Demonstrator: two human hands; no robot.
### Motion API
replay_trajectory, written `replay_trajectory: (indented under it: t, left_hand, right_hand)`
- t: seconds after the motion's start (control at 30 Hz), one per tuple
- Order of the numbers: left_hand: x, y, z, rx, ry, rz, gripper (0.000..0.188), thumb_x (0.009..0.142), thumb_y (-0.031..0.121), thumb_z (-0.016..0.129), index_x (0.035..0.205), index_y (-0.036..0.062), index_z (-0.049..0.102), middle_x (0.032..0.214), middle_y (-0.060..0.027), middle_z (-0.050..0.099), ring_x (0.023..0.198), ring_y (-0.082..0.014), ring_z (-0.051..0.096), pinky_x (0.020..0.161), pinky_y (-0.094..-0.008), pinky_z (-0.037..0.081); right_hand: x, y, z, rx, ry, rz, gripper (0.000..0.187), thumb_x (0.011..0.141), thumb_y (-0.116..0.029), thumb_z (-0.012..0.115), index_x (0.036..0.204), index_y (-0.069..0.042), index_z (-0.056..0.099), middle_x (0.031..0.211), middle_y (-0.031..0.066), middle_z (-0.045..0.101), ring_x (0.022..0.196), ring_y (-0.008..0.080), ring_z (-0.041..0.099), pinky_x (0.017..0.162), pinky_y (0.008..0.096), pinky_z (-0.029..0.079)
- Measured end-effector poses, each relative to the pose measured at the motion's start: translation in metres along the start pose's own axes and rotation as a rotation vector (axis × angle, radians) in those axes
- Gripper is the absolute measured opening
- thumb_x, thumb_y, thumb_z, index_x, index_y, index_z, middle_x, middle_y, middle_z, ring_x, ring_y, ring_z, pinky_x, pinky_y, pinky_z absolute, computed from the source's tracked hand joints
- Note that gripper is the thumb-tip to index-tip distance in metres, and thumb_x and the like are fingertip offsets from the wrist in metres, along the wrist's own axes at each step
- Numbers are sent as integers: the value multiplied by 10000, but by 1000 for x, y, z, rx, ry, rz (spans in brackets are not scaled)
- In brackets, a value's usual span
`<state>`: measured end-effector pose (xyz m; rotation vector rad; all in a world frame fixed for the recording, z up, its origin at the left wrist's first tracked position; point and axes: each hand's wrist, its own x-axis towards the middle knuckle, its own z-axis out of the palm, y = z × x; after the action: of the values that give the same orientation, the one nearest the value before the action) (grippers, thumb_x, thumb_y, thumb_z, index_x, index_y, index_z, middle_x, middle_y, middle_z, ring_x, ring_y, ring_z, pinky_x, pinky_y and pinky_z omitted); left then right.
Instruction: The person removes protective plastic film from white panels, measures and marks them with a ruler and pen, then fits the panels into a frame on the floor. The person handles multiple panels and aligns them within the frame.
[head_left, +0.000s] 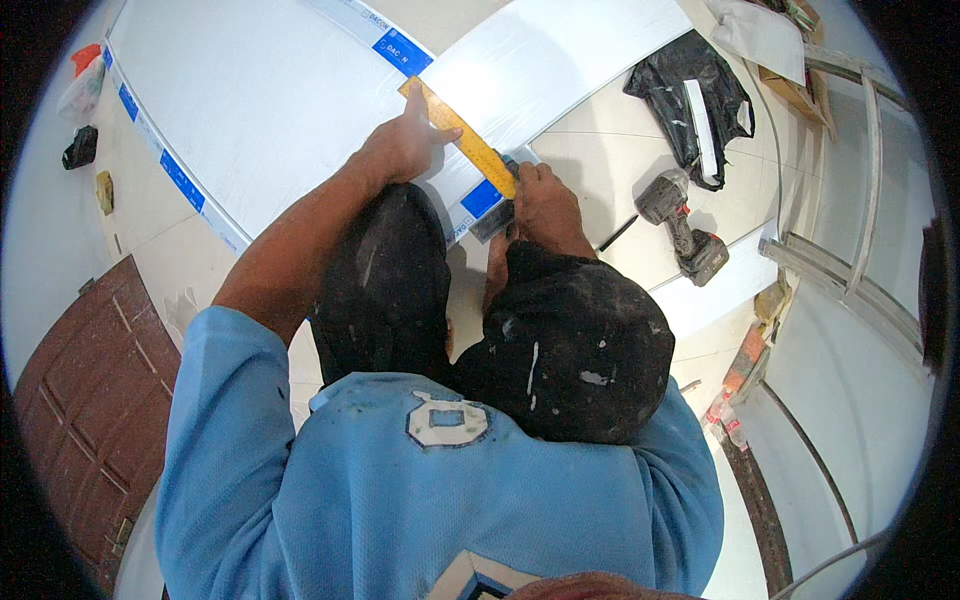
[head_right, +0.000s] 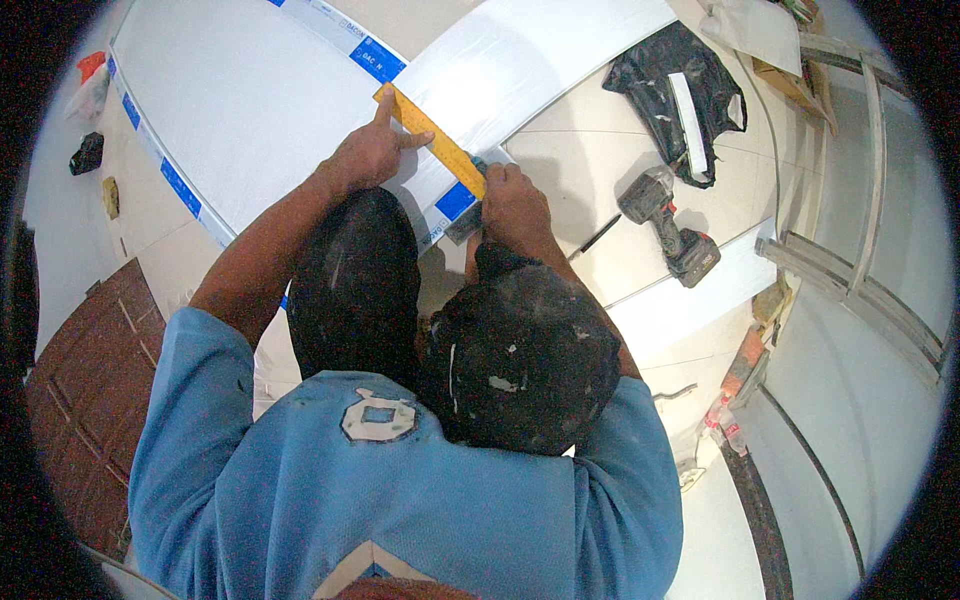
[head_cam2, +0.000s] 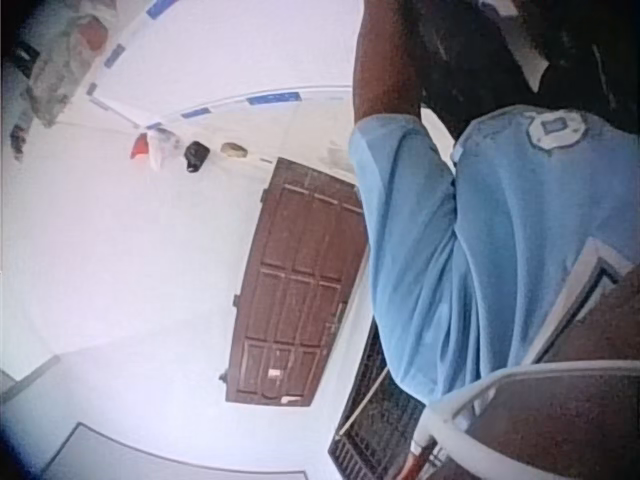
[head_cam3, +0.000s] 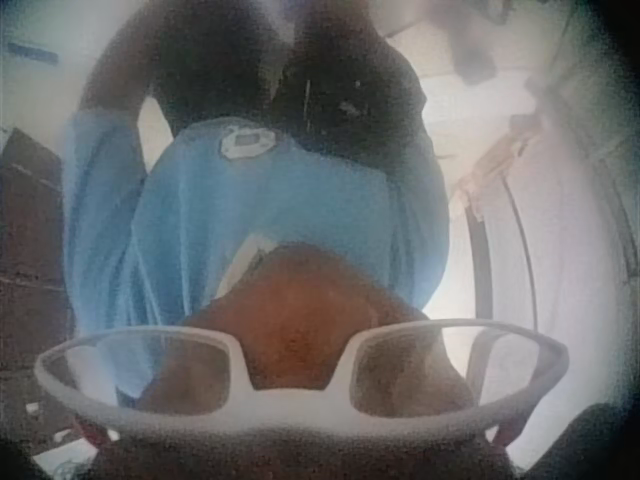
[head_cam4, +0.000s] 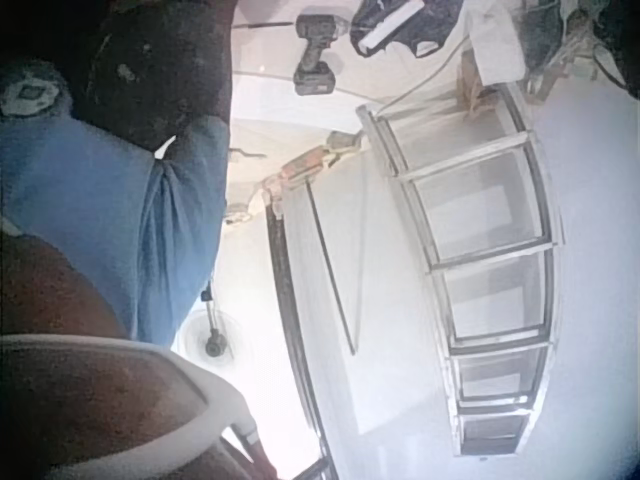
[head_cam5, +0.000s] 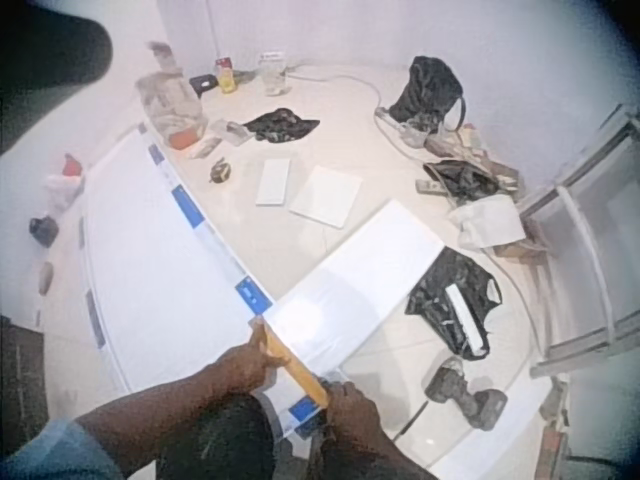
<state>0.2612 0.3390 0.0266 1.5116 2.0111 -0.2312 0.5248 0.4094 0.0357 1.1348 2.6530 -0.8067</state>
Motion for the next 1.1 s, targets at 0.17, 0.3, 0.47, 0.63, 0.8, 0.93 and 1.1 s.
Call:
replay_trajectory:
  t: [0.17, 0.3, 0.47, 0.63, 0.8, 0.93, 1.1]
  left_hand:
    - [-3, -2, 3, 41, 48, 71, 705, 951, -22, 581, 1459, 464, 619, 1716, -357, 50, 1171, -414, 724, 998, -405, 606]
    - [-3, -7, 13, -73, 5, -24, 725, 924, -25, 593, 1459, 464, 621, 1718, -356, 43, 1202, -403, 711, 1028, -406, 591]
    - [-2, 3, -2, -10, -15, 53, 753, 899, -34, 584, 1455, 472, 624, 1712, -366, 43, 1211, -393, 707, 1027, -398, 589]
    - [-3, -7, 0, -16, -31, 34, 724, 921, -17, 552, 1438, 483, 637, 1720, -349, 65, 1185, -408, 716, 1028, -406, 590]
    - [-3, -21, 1, -230, 262, 138, 539, 891, 79, 659, 1387, 284, 711, 1593, -299, 405, 1337, -426, 600, 1122, -464, 513]
    - [-8, -56, 11, -224, 499, -228, 547, 917, 368, 743, 1303, -16, 689, 1371, -283, 644, 1227, -411, 659, 1034, -462, 537]
    - [12, -125, 49, -185, 308, -230, 804, 830, 723, 720, 964, -69, 755, 1029, -315, 732, 1021, -440, 720, 913, -522, 562]
  right_hand:
    - [-4, 5, -7, 38, -42, -18, 215, 970, -159, 607, 1136, -27, 575, 1106, 213, 658, 1009, 413, 716, 819, 530, 611]
    - [-17, 18, 0, 2, -74, 3, 229, 962, -158, 632, 1148, -37, 577, 1091, 208, 654, 997, 423, 707, 810, 542, 597]
    - [-30, 37, 25, 220, 285, 108, 394, 936, -227, 735, 1243, -32, 584, 1076, 215, 668, 994, 454, 693, 844, 554, 564]
    - [-9, 28, 48, 542, -60, 353, 706, 779, -405, 900, 1277, -2, 603, 1142, 251, 729, 1093, 414, 714, 935, 474, 559]
    - [-26, 80, 68, 598, 162, 118, 601, 818, -343, 902, 1233, 12, 649, 1013, 175, 745, 886, 269, 730, 796, 408, 582]
    - [-83, 109, 19, 1006, 158, 481, 526, 856, -298, 887, 1241, -7, 677, 939, 74, 730, 765, 175, 666, 692, 329, 557]
    - [-129, 153, 26, 1011, 472, 598, 315, 930, -130, 831, 1196, -36, 692, 878, -16, 702, 659, 71, 581, 568, 262, 476]
